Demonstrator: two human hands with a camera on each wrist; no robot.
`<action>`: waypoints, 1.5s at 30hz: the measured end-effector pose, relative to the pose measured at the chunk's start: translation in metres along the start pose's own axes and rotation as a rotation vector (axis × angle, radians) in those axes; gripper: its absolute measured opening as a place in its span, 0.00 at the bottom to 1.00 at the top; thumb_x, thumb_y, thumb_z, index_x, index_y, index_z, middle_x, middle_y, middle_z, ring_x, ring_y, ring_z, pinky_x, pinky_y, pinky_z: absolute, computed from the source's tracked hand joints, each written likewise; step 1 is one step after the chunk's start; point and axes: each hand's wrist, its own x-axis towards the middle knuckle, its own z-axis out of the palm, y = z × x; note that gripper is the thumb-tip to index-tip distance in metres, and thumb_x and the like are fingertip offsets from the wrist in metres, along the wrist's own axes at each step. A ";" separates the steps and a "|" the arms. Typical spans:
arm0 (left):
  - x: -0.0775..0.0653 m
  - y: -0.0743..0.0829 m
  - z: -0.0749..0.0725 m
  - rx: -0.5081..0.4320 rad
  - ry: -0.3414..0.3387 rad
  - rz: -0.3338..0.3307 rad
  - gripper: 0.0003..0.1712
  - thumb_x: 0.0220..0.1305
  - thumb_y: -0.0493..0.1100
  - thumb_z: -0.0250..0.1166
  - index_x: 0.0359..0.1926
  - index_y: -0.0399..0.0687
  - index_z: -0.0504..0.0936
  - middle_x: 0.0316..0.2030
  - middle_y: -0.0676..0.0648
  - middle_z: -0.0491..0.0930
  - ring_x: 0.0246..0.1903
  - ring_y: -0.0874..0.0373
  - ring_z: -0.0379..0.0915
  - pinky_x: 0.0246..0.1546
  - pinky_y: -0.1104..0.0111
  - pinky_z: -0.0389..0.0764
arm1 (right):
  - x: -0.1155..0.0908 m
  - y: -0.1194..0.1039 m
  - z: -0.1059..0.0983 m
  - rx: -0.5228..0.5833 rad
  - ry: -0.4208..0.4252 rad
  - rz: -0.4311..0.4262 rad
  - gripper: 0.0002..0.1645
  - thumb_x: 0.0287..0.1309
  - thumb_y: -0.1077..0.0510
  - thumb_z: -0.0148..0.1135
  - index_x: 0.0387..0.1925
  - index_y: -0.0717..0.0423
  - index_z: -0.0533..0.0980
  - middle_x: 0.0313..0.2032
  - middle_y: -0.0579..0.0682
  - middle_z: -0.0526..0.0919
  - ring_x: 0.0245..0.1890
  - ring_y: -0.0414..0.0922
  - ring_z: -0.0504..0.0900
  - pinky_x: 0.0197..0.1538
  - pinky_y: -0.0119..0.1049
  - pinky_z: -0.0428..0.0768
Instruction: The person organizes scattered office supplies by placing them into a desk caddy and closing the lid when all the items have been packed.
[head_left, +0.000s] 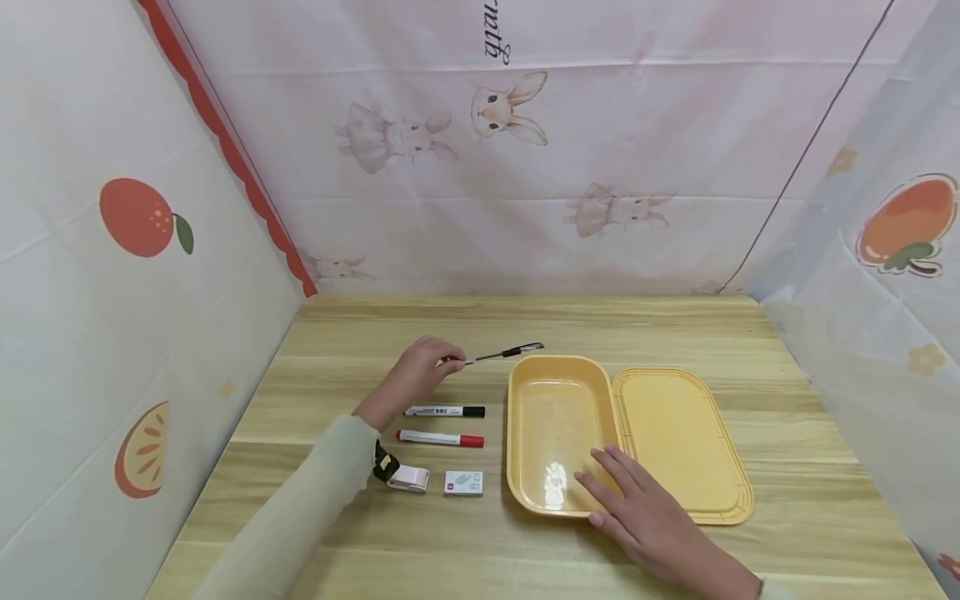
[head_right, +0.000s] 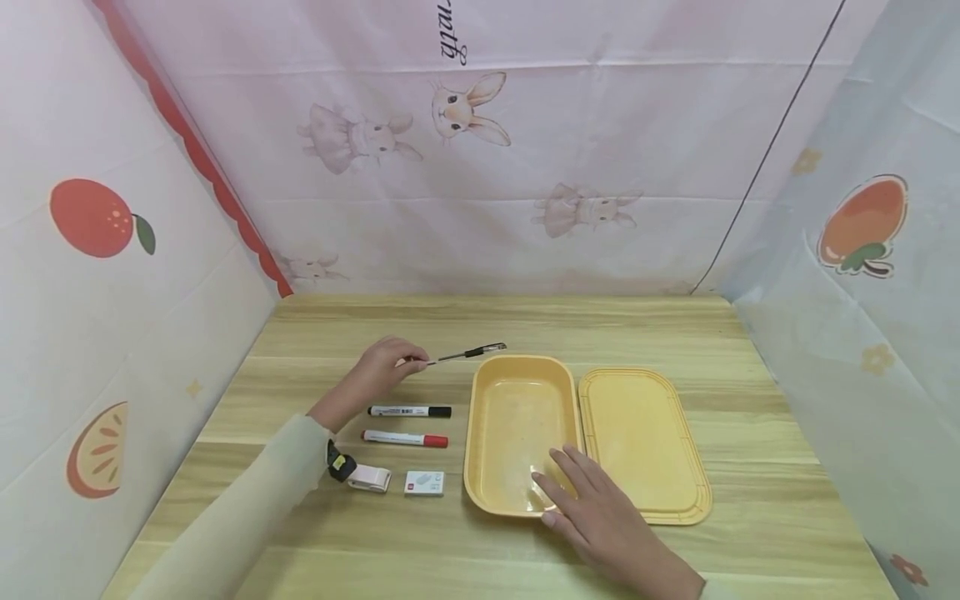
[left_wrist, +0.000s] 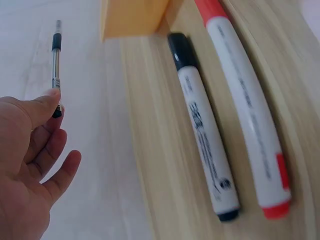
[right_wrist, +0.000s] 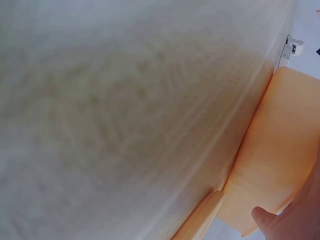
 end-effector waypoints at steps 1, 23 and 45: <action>0.001 0.003 0.001 0.012 0.000 0.016 0.08 0.71 0.46 0.64 0.46 0.53 0.87 0.45 0.54 0.85 0.50 0.56 0.75 0.53 0.58 0.79 | 0.000 0.000 0.000 0.001 -0.002 0.004 0.30 0.73 0.42 0.52 0.72 0.44 0.69 0.72 0.58 0.67 0.73 0.58 0.62 0.79 0.30 0.34; 0.018 0.042 0.040 0.298 0.045 0.416 0.07 0.69 0.44 0.67 0.44 0.50 0.89 0.42 0.53 0.88 0.45 0.58 0.79 0.51 0.65 0.80 | 0.000 -0.001 0.001 0.015 -0.022 0.018 0.31 0.72 0.42 0.54 0.73 0.40 0.67 0.73 0.56 0.65 0.74 0.57 0.61 0.78 0.28 0.33; 0.028 0.064 0.065 0.458 -0.001 0.390 0.10 0.74 0.48 0.61 0.46 0.55 0.88 0.44 0.56 0.87 0.45 0.58 0.76 0.52 0.63 0.78 | -0.001 -0.001 -0.001 0.017 -0.043 0.047 0.31 0.71 0.43 0.57 0.72 0.40 0.68 0.74 0.55 0.65 0.74 0.57 0.61 0.76 0.23 0.32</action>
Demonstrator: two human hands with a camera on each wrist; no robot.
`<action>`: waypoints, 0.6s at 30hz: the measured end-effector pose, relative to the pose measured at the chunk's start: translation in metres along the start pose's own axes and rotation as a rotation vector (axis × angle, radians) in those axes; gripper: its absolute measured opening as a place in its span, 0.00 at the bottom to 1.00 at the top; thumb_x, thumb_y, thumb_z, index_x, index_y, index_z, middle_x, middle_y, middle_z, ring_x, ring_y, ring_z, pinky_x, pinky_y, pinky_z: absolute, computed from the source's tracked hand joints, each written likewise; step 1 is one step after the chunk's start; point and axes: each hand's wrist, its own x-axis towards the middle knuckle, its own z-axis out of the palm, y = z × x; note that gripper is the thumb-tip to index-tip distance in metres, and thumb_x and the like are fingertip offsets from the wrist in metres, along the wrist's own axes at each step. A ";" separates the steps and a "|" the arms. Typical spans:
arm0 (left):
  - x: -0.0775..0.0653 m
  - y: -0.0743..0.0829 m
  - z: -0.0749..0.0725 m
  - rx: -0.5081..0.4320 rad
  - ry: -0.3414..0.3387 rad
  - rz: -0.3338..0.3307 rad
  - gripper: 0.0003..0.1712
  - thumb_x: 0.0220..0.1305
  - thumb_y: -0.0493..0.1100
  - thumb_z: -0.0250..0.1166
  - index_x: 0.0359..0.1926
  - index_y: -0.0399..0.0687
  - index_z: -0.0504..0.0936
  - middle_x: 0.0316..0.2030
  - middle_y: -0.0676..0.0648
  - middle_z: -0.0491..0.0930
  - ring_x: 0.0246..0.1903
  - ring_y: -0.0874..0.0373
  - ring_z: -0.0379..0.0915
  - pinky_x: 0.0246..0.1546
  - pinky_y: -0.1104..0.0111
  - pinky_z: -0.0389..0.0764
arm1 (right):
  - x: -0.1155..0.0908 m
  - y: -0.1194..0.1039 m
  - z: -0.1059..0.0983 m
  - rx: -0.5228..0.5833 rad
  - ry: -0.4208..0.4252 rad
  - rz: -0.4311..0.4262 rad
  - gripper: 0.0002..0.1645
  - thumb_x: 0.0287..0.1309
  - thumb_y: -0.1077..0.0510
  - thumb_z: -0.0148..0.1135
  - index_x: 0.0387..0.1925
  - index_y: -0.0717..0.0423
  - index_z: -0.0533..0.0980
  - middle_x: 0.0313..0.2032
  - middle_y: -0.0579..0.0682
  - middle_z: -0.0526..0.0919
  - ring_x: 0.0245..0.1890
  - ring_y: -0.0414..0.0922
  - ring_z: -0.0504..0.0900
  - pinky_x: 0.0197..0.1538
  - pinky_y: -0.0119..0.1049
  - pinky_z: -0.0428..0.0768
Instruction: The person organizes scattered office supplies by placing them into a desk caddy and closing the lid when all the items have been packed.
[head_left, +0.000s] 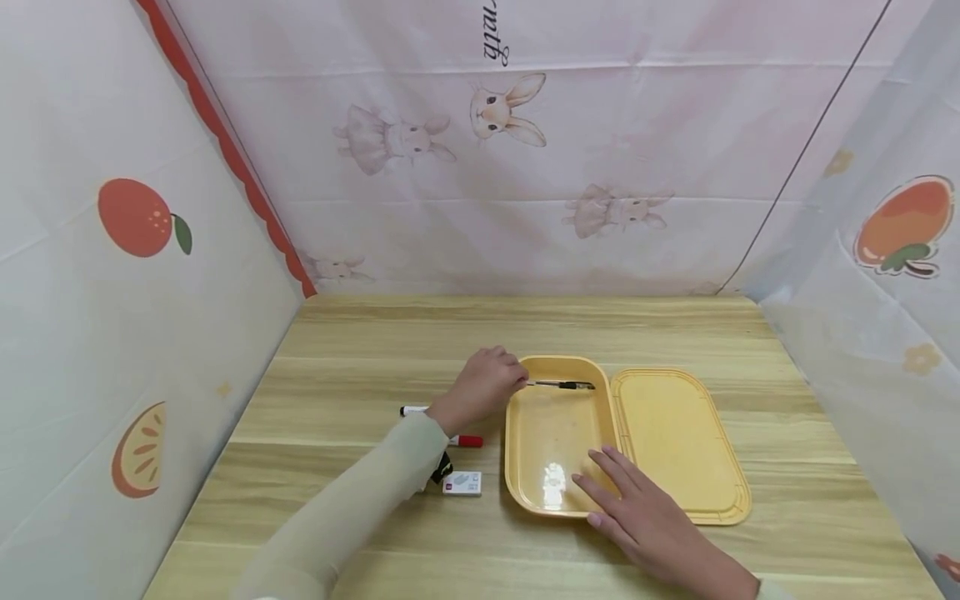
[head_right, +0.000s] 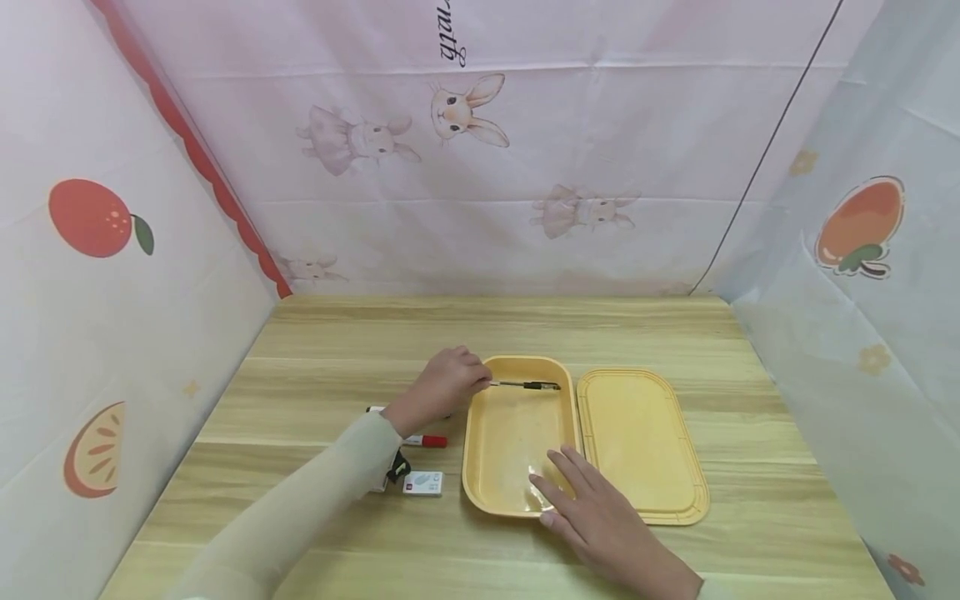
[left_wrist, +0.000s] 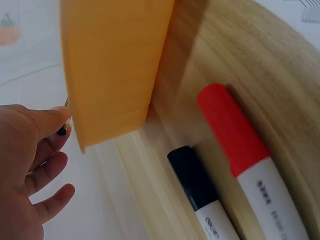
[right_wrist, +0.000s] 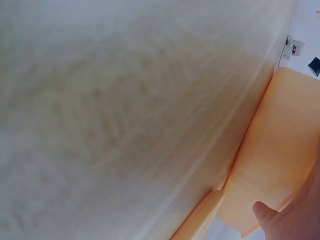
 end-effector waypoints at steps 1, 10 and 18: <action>0.001 0.001 0.001 0.014 -0.005 -0.002 0.10 0.73 0.48 0.61 0.46 0.55 0.88 0.44 0.56 0.87 0.45 0.58 0.76 0.53 0.63 0.78 | 0.000 0.000 0.000 -0.001 -0.001 0.002 0.31 0.71 0.43 0.57 0.72 0.39 0.68 0.74 0.55 0.65 0.74 0.57 0.61 0.76 0.23 0.32; 0.004 0.003 0.013 0.131 0.013 0.008 0.08 0.71 0.49 0.65 0.45 0.58 0.88 0.42 0.56 0.87 0.40 0.58 0.73 0.50 0.62 0.78 | 0.000 0.000 0.000 -0.014 0.008 -0.011 0.31 0.71 0.43 0.57 0.72 0.40 0.69 0.73 0.56 0.66 0.73 0.58 0.62 0.76 0.24 0.31; 0.008 0.003 0.016 0.240 0.009 -0.013 0.08 0.73 0.50 0.63 0.40 0.60 0.89 0.38 0.57 0.87 0.37 0.57 0.70 0.49 0.60 0.74 | 0.000 0.001 0.001 -0.015 0.019 -0.024 0.30 0.72 0.42 0.56 0.71 0.40 0.69 0.73 0.56 0.67 0.73 0.58 0.62 0.77 0.25 0.32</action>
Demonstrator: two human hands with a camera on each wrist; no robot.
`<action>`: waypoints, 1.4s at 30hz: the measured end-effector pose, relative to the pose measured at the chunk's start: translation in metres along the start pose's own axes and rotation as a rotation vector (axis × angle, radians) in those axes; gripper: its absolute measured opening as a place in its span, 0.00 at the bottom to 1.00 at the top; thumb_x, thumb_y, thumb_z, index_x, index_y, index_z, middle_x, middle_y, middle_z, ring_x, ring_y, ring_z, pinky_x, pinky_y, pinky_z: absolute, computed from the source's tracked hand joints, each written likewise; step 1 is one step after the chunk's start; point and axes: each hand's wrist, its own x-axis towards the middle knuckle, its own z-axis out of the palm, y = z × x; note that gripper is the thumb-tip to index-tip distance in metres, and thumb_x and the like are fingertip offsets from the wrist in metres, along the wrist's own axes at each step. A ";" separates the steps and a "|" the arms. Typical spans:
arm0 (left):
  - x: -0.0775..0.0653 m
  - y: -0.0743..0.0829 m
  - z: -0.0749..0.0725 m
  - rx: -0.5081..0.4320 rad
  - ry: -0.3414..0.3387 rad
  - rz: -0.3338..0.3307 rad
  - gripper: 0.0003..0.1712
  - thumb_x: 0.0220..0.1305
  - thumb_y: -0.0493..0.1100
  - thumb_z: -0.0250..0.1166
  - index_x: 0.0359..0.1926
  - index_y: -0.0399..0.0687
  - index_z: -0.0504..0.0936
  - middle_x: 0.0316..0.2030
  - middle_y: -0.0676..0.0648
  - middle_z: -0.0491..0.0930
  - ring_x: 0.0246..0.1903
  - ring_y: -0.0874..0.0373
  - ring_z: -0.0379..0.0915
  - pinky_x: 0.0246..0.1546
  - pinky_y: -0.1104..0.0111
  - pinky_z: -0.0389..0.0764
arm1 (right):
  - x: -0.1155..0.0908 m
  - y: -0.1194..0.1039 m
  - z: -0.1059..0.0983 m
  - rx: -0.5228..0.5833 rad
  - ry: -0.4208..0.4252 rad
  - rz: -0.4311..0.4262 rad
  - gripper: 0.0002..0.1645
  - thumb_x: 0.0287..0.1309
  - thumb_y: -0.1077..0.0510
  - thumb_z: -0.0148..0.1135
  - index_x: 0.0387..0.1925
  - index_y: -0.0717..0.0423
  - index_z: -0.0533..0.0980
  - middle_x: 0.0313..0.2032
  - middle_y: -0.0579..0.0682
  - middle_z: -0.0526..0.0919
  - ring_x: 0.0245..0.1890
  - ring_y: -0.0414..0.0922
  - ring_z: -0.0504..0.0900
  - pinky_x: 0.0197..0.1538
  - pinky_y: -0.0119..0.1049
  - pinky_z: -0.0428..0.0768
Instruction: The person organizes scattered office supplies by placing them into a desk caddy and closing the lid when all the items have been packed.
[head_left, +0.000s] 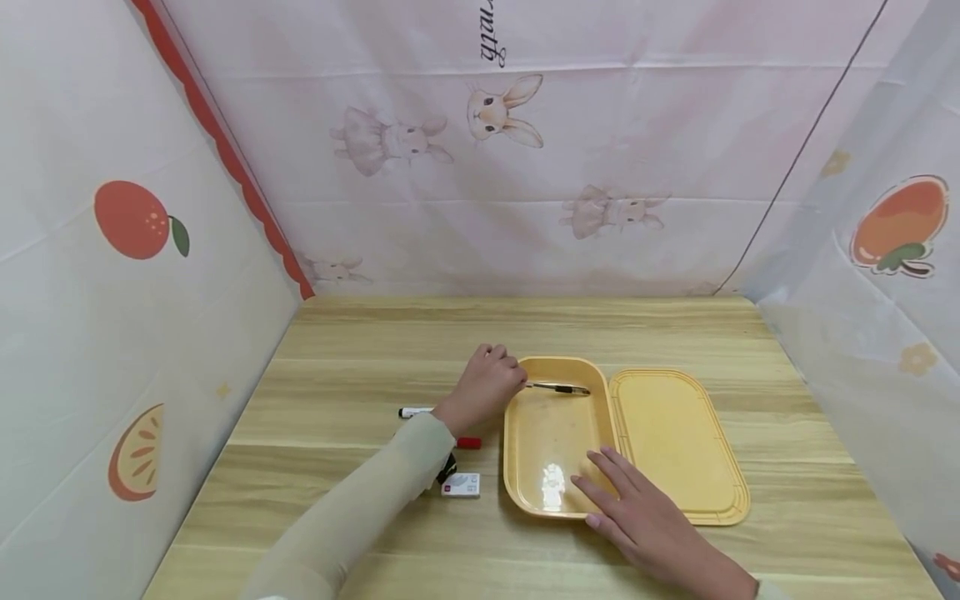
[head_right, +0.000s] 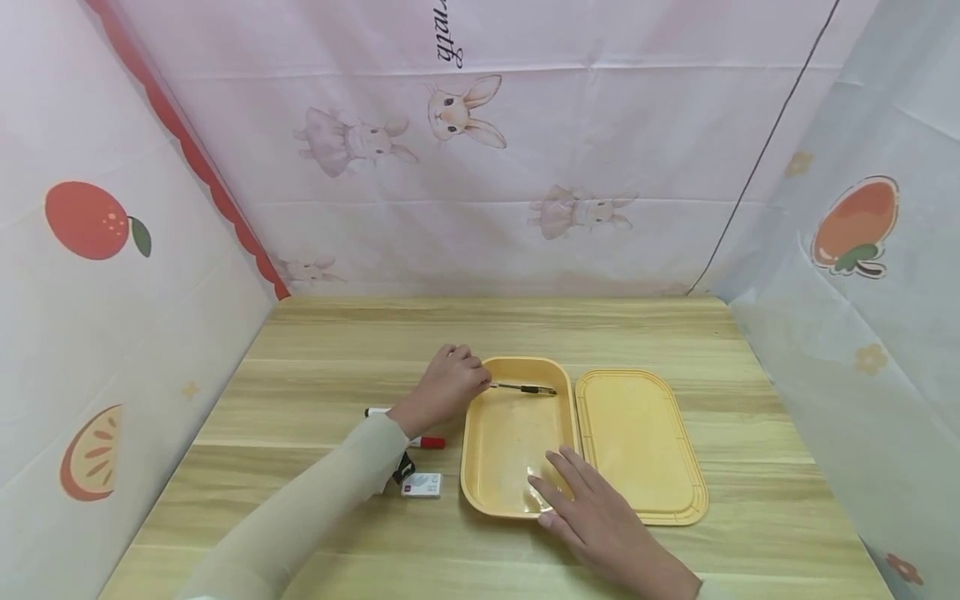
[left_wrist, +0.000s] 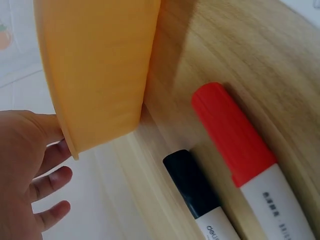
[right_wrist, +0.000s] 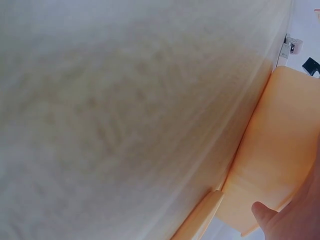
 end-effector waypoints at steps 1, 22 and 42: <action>0.000 0.000 -0.001 0.008 -0.009 0.001 0.07 0.72 0.49 0.64 0.40 0.60 0.88 0.38 0.57 0.87 0.37 0.57 0.70 0.49 0.60 0.73 | 0.000 0.000 0.000 0.002 -0.001 0.004 0.30 0.72 0.42 0.56 0.71 0.40 0.69 0.73 0.56 0.67 0.73 0.58 0.62 0.77 0.25 0.32; -0.002 0.003 -0.001 0.033 0.036 0.018 0.08 0.70 0.52 0.66 0.43 0.59 0.88 0.44 0.55 0.87 0.40 0.55 0.73 0.43 0.63 0.77 | -0.001 -0.003 0.000 -0.005 -0.011 0.015 0.31 0.72 0.42 0.55 0.72 0.42 0.68 0.73 0.56 0.66 0.74 0.58 0.61 0.77 0.26 0.31; -0.037 -0.032 -0.002 -0.198 0.069 -0.038 0.35 0.70 0.63 0.60 0.71 0.52 0.71 0.66 0.46 0.75 0.64 0.48 0.71 0.66 0.55 0.72 | 0.001 -0.002 -0.002 0.003 -0.017 -0.003 0.32 0.72 0.43 0.55 0.73 0.45 0.67 0.73 0.56 0.67 0.74 0.58 0.60 0.77 0.26 0.32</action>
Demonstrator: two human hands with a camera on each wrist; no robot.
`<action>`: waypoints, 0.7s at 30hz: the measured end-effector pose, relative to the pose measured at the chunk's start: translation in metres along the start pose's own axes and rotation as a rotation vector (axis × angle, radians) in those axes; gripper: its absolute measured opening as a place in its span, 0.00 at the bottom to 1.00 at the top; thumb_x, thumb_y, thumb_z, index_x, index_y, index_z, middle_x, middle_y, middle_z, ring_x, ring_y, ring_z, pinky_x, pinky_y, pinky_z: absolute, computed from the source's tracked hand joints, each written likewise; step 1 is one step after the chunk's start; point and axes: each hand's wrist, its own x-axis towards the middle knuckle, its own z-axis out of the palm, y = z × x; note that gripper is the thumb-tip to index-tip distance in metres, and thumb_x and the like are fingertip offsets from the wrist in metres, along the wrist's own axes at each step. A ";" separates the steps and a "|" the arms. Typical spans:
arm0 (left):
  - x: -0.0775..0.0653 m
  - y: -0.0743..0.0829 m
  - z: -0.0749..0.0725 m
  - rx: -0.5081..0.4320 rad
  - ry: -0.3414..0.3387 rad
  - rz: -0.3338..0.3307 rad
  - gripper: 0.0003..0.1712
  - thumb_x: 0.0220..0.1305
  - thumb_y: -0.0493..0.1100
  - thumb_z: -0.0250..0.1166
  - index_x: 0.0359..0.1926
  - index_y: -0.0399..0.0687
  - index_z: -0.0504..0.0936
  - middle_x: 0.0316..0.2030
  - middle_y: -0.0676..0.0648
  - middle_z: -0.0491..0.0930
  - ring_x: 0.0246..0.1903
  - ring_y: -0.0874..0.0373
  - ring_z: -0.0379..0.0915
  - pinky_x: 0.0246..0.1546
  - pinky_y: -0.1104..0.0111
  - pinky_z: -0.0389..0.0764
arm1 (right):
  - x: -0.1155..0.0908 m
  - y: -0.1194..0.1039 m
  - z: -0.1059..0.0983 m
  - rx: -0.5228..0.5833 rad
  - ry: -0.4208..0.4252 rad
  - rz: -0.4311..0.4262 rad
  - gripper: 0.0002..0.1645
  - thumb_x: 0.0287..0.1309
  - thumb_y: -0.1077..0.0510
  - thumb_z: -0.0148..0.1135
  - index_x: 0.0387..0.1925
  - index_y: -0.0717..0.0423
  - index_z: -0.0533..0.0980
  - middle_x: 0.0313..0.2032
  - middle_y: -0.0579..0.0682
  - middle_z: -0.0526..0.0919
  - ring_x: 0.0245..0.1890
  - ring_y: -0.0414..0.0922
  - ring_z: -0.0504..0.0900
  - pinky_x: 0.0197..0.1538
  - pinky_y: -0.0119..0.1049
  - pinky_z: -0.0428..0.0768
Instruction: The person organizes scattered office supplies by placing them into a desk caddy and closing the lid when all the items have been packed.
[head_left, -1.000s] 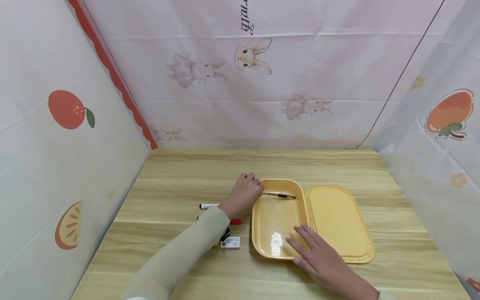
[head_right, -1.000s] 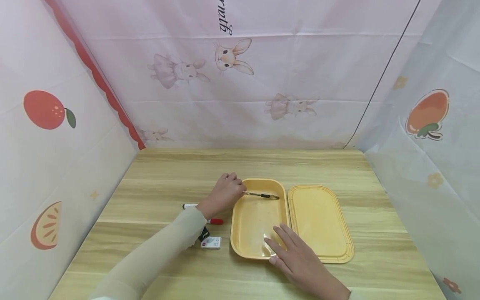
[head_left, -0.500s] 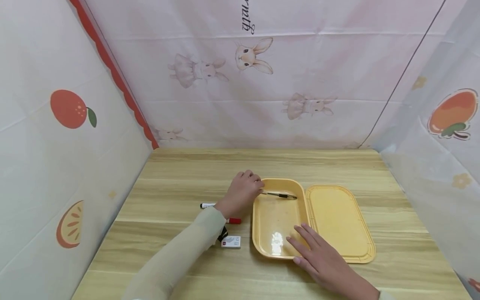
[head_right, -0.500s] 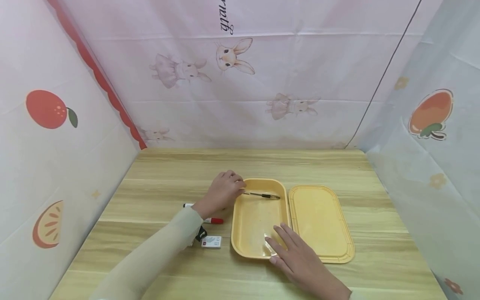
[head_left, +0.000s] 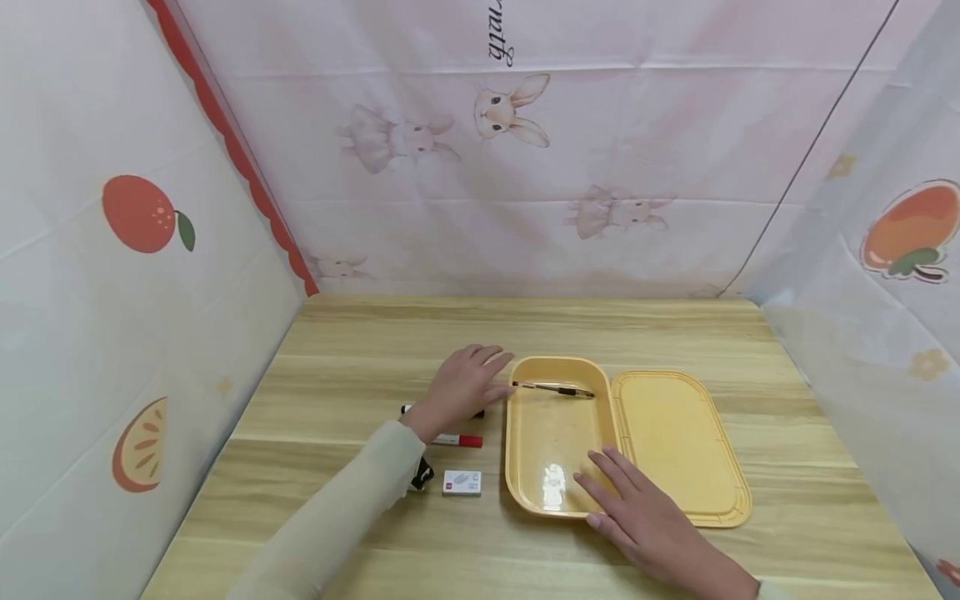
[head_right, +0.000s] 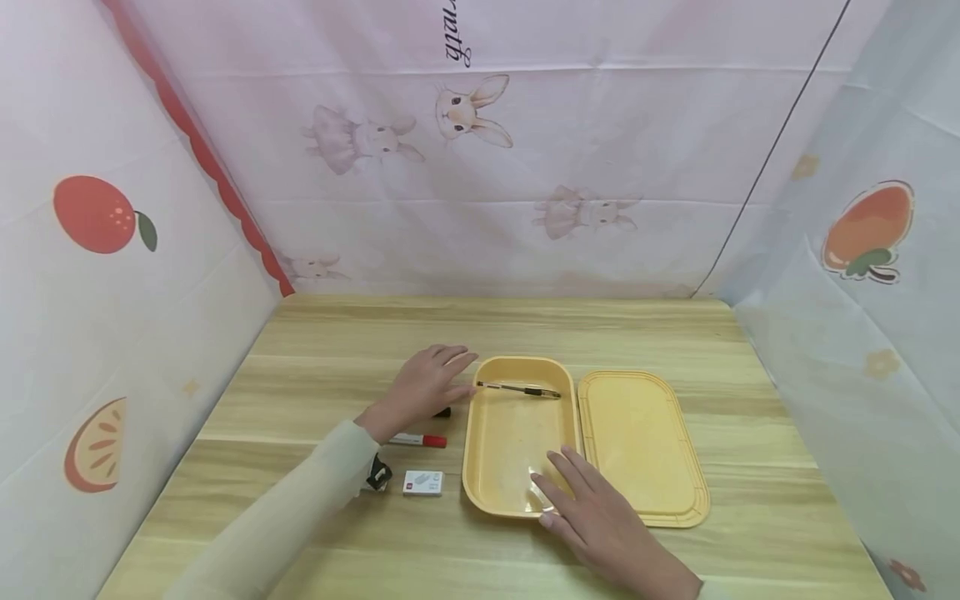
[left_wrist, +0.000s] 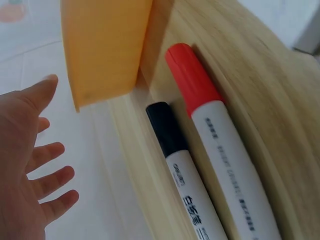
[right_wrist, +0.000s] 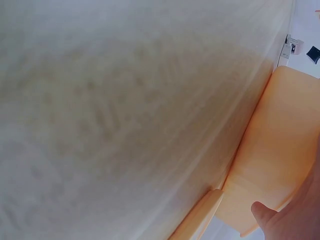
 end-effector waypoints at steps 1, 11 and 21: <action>-0.001 -0.001 -0.001 -0.008 -0.013 -0.007 0.36 0.71 0.64 0.59 0.72 0.52 0.70 0.67 0.45 0.73 0.65 0.48 0.70 0.68 0.54 0.71 | 0.000 0.000 0.000 -0.002 0.001 -0.003 0.32 0.72 0.43 0.55 0.72 0.46 0.68 0.73 0.57 0.67 0.74 0.58 0.60 0.77 0.27 0.32; -0.014 -0.006 -0.003 -0.049 -0.087 -0.071 0.38 0.71 0.66 0.57 0.74 0.54 0.67 0.72 0.43 0.67 0.71 0.46 0.63 0.71 0.51 0.66 | 0.001 0.001 0.002 -0.010 -0.004 -0.018 0.31 0.73 0.43 0.54 0.72 0.46 0.68 0.72 0.57 0.67 0.74 0.59 0.61 0.78 0.28 0.32; -0.032 -0.024 0.002 -0.034 -0.122 -0.152 0.40 0.70 0.71 0.53 0.74 0.57 0.66 0.72 0.44 0.67 0.70 0.46 0.64 0.70 0.48 0.65 | 0.002 0.000 0.000 -0.019 -0.007 -0.005 0.32 0.72 0.43 0.55 0.72 0.45 0.68 0.72 0.56 0.67 0.74 0.58 0.62 0.78 0.27 0.33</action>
